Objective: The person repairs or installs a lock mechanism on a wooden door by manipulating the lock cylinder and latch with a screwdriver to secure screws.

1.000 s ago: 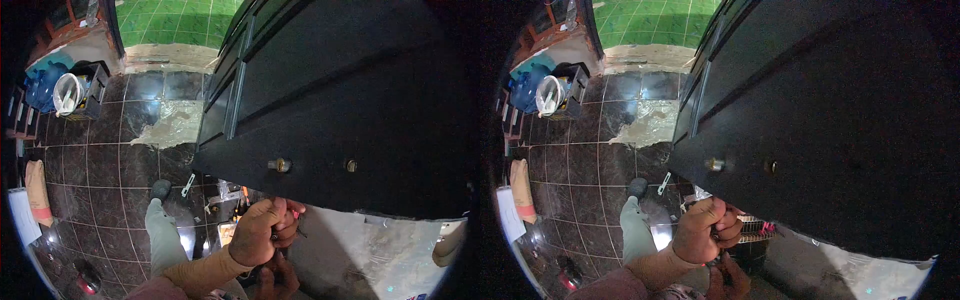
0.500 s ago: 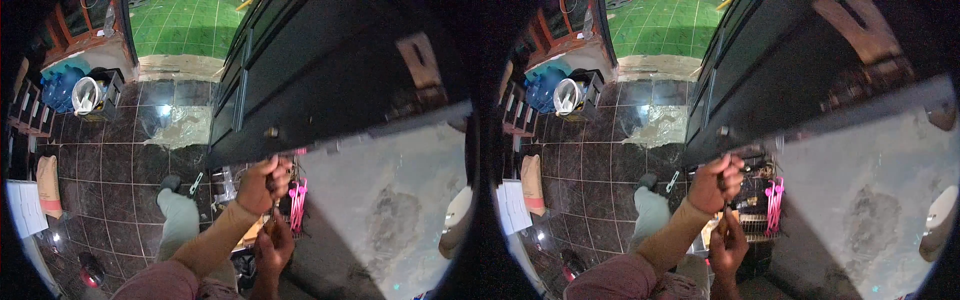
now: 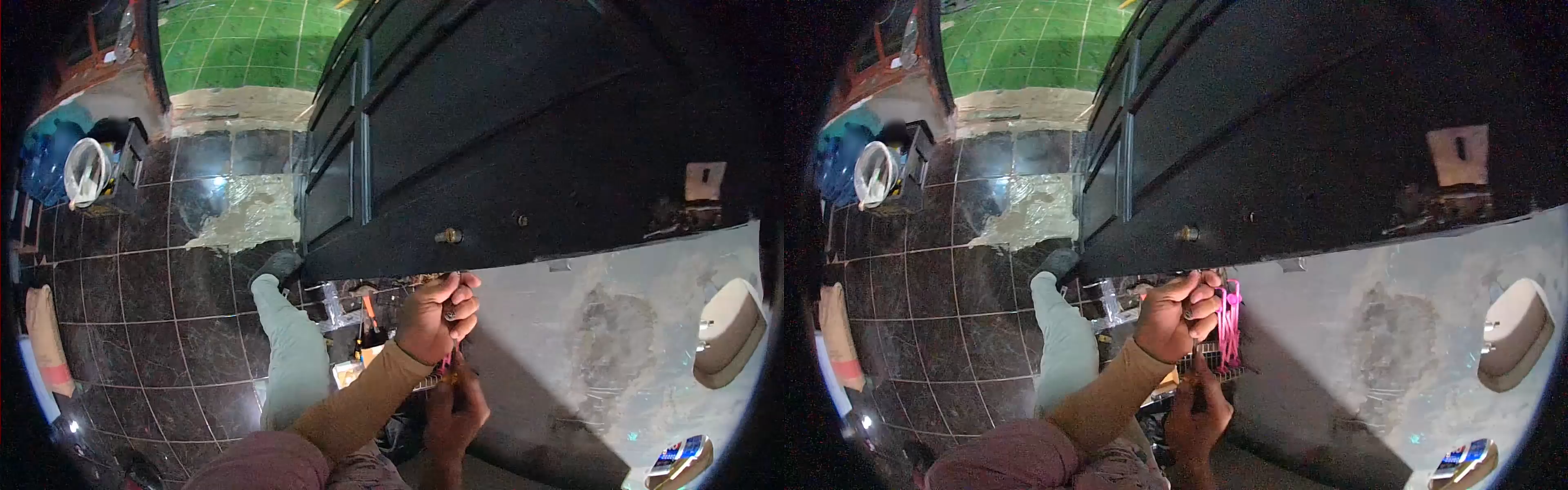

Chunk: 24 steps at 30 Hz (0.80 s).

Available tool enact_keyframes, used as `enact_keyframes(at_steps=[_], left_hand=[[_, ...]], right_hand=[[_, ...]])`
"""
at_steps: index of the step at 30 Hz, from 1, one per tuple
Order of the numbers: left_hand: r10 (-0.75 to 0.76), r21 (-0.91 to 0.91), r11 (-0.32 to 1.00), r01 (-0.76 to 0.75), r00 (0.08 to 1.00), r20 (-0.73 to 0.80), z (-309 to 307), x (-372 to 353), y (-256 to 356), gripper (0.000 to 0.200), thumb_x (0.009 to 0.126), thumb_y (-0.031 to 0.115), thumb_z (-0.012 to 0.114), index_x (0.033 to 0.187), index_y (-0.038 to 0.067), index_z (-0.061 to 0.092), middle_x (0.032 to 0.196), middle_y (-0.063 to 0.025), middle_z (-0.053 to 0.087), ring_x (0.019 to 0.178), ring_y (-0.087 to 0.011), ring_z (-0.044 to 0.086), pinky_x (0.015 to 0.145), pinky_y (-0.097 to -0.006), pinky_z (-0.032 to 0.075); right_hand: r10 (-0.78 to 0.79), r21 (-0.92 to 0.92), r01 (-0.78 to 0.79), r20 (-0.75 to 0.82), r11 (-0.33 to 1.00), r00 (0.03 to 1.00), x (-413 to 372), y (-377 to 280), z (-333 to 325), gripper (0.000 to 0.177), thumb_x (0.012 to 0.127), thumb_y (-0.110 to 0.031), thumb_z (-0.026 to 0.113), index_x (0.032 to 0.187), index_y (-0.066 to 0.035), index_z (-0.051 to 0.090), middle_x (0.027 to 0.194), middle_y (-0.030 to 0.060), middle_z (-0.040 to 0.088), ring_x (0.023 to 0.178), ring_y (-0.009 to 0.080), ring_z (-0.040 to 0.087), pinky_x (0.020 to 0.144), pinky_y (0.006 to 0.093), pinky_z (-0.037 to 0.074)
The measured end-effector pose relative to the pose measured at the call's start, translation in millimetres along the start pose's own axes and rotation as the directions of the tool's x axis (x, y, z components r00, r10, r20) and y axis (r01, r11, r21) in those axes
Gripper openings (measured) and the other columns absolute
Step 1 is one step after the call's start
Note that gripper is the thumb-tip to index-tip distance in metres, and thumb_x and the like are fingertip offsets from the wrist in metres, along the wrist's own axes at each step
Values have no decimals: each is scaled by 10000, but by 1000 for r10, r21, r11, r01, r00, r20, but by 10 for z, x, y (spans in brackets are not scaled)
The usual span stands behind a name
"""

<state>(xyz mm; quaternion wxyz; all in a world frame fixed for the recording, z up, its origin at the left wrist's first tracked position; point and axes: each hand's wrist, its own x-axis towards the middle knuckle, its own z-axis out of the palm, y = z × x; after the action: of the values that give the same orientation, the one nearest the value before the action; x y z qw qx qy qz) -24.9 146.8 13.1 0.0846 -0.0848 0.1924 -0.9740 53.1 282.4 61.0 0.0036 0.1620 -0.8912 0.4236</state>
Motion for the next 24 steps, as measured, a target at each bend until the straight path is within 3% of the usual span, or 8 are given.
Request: enact_keyframes(at_steps=[5, 6, 9, 10, 13, 17, 21, 24], left_hand=[[22, 57, 998, -22, 1000, 12, -93, 160, -184, 292, 1021, 273, 537, 1044, -3, 630, 726, 48, 430, 582, -76, 367, 445, -242, 337], [37, 72, 997, -37, 999, 14, -89, 169, -223, 291, 1019, 274, 541, 1046, -2, 632, 727, 48, 431, 585, -76, 366, 451, -243, 339], [72, 147, 987, -69, 997, -16, -24, 164, -220, 322, 1023, 267, 532, 1118, -25, 628, 748, 39, 441, 624, -88, 373, 508, -266, 365], [70, 144, 987, -71, 997, 16, -26, 159, -202, 334, 1030, 263, 512, 1146, -34, 613, 761, 35, 445, 636, -93, 372, 519, -271, 368], [56, 102, 993, -58, 998, 23, -13, 103, -166, 357, 1047, 255, 467, 1197, -51, 574, 786, 27, 452, 658, -101, 368, 533, -276, 365], [46, 14, 999, -47, 997, 64, -94, 125, -179, 352, 1050, 250, 464, 1206, -54, 547, 777, 26, 444, 649, -102, 357, 521, -276, 349], [41, 48, 998, -44, 997, 66, -112, 164, -204, 294, 1039, 262, 499, 1091, -11, 595, 743, 37, 431, 602, -93, 337, 507, -271, 340], [50, 67, 997, -50, 999, -4, -39, 109, -196, 289, 1021, 279, 540, 1057, 1, 609, 724, 43, 439, 598, -88, 348, 507, -268, 337]], right_hand=[[206, 297, -222, 84, 929, 975, 197, 12, -236, 373, 891, 52, 579, 1260, 29, 627, 968, 75, 684, 871, 105, 599, 771, 240, 487], [153, 385, -178, 97, 906, 984, 228, 52, -266, 368, 901, 71, 554, 1257, 12, 629, 888, 15, 625, 738, 60, 534, 655, 205, 450], [234, 608, -364, 285, 706, 930, 330, 58, -409, 374, 908, 76, 546, 1263, -6, 629, 837, -11, 588, 636, 45, 481, 557, 199, 403], [226, 557, -359, 295, 749, 928, 364, 68, -399, 371, 909, 69, 551, 1261, -18, 630, 787, -23, 551, 574, 40, 443, 485, 199, 348], [307, 677, -455, 336, 578, 890, 344, 22, -357, 359, 904, 53, 569, 1251, -16, 631, 765, -16, 549, 553, 47, 449, 465, 203, 344], [253, 696, -428, 346, 577, 903, 310, 14, -353, 356, 915, 9, 575, 1268, -12, 617, 717, 5, 542, 480, 55, 418, 422, 214, 322], [183, 712, -374, 332, 594, 925, 377, 239, -363, 371, 897, -23, 576, 1266, -29, 609, 666, 48, 545, 411, 83, 391, 352, 222, 299], [264, 731, -480, 401, 485, 877, 378, 145, -410, 384, 890, -24, 598, 1273, -9, 604, 709, 49, 537, 448, 92, 412, 374, 220, 321]])
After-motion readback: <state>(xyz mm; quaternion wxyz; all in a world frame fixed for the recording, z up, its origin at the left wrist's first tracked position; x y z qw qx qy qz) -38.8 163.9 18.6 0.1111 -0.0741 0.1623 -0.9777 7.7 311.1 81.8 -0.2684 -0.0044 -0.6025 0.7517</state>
